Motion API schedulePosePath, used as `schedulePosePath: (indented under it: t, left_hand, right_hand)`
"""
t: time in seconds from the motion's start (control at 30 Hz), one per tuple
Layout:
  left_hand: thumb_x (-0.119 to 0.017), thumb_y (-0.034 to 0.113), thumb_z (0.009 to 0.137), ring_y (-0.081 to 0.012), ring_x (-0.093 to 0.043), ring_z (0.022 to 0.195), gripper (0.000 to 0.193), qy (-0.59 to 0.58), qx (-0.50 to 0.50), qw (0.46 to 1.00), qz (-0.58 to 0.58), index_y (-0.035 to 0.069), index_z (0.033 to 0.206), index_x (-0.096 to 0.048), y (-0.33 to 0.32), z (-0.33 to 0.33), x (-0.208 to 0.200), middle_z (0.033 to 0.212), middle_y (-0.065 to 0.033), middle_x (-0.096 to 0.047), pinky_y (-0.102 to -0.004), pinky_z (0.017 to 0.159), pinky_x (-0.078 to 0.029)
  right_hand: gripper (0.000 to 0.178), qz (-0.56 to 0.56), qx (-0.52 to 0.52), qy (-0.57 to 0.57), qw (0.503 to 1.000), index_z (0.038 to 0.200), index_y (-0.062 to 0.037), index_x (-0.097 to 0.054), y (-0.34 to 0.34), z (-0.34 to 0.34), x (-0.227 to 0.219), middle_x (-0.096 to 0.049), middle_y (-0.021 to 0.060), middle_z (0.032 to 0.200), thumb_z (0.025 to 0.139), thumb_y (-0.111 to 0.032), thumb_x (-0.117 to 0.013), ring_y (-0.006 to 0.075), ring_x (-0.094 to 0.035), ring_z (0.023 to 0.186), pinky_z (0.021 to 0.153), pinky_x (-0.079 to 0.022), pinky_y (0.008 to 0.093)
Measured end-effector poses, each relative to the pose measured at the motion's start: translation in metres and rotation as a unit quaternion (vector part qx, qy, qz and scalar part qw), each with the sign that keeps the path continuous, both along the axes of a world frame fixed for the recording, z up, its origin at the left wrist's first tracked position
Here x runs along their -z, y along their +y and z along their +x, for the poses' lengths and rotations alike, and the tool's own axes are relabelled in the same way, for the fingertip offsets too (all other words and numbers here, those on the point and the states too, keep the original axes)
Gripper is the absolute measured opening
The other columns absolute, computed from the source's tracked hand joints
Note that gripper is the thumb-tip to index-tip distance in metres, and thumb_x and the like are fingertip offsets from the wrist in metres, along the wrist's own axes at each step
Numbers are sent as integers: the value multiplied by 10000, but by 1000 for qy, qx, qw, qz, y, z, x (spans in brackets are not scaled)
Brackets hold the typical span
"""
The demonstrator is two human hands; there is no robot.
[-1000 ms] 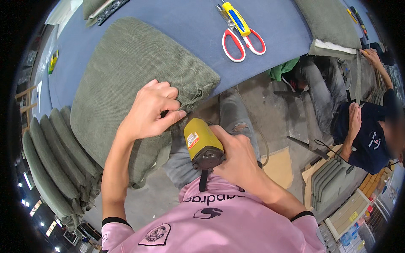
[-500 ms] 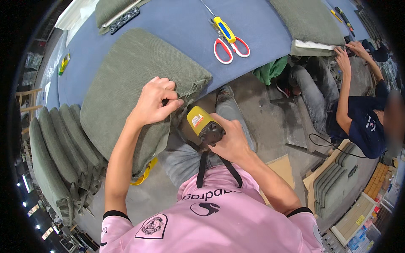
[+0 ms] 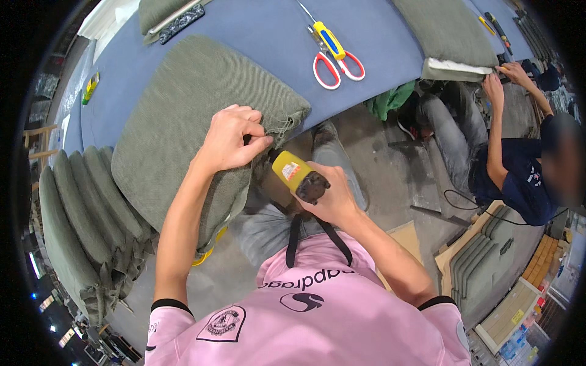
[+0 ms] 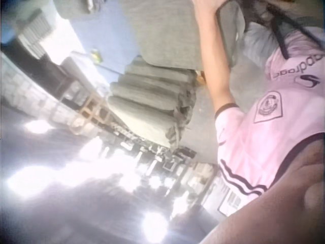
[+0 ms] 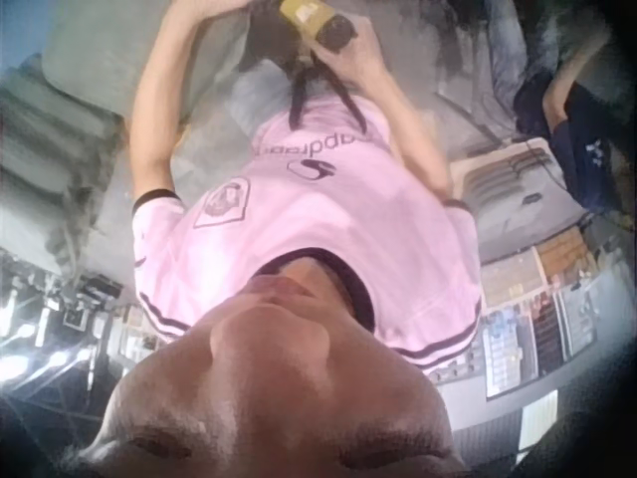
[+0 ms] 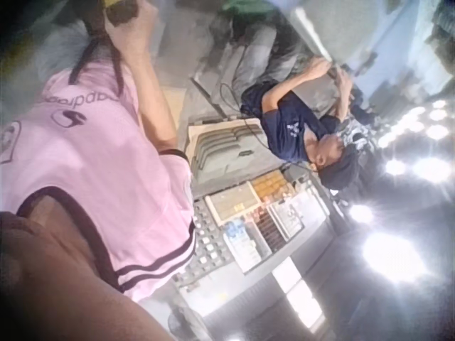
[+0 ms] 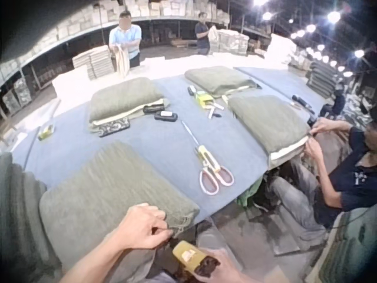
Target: The person staples fabric onto rectangular foam cushions using a pneumatic staple gun. They trim excess fabric with scissors, fold edges, and smooth the material to fit the cushion shape. The person handles multiple cushions sequentially on a large workbench.
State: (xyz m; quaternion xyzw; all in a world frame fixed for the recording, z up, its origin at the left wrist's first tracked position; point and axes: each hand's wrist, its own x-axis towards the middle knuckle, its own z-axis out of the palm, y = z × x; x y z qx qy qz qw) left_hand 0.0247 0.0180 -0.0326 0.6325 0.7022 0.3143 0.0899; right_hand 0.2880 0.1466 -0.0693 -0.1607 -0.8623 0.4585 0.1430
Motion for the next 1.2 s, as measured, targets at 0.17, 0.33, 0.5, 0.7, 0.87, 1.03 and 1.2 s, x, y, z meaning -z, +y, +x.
schedulePosePath:
  t: [0.17,0.33,0.5,0.7,0.87,1.03,1.2]
  left_hand:
    - [-785,257,881,-335,-586,736,294,0,-25,999,-21,54,741,-626,-2,1,-15,722,-94,-550,-458,725,-443]
    - [-765,260,944,-351,-598,785,260,49,-20,999,12,57,834,-646,0,0,-8,754,-109,-563,-464,749,-448]
    - [-752,248,963,-345,-598,792,274,15,-24,1000,-6,49,814,-635,-2,-1,-7,759,-113,-558,-457,757,-444]
    - [-767,251,950,-328,-595,764,297,-10,-21,1000,-9,47,773,-643,-3,3,-6,729,-97,-553,-450,740,-439]
    - [-783,251,940,-334,-600,737,289,-6,-39,999,22,46,772,-666,7,7,3,718,-97,-570,-456,708,-440]
    - [-780,253,947,-344,-641,757,284,29,-44,999,11,47,782,-676,0,-1,-8,751,-107,-610,-477,711,-478]
    - [-746,295,978,-371,-712,858,300,70,-119,990,-20,40,821,-728,28,-4,-7,836,-126,-706,-529,748,-531]
  right_hand:
    - [489,10,-32,14,999,1208,-21,-743,4,-7,-34,-765,238,915,745,-99,-880,470,-727,845,738,-575,481]
    - [449,36,-8,45,998,1203,-19,-742,14,-5,-38,-777,195,968,788,-100,-893,414,-742,887,790,-561,445]
    - [398,-17,-24,-24,999,1217,-49,-784,19,-6,-21,-813,102,1055,883,-199,-937,328,-751,932,907,-524,419]
    - [461,33,-5,-15,999,1177,-3,-737,12,-6,-34,-770,203,935,774,-127,-924,444,-734,864,778,-569,453]
    - [412,0,-21,-32,999,1133,-1,-730,22,-3,9,-767,214,936,795,-137,-923,453,-727,875,793,-564,459]
    - [400,34,8,20,999,1198,-13,-765,11,9,-40,-808,169,1013,876,-176,-937,395,-760,864,830,-575,428]
    - [371,117,33,20,992,1167,10,-757,24,45,-29,-828,187,1014,892,-164,-934,351,-829,911,823,-618,387]
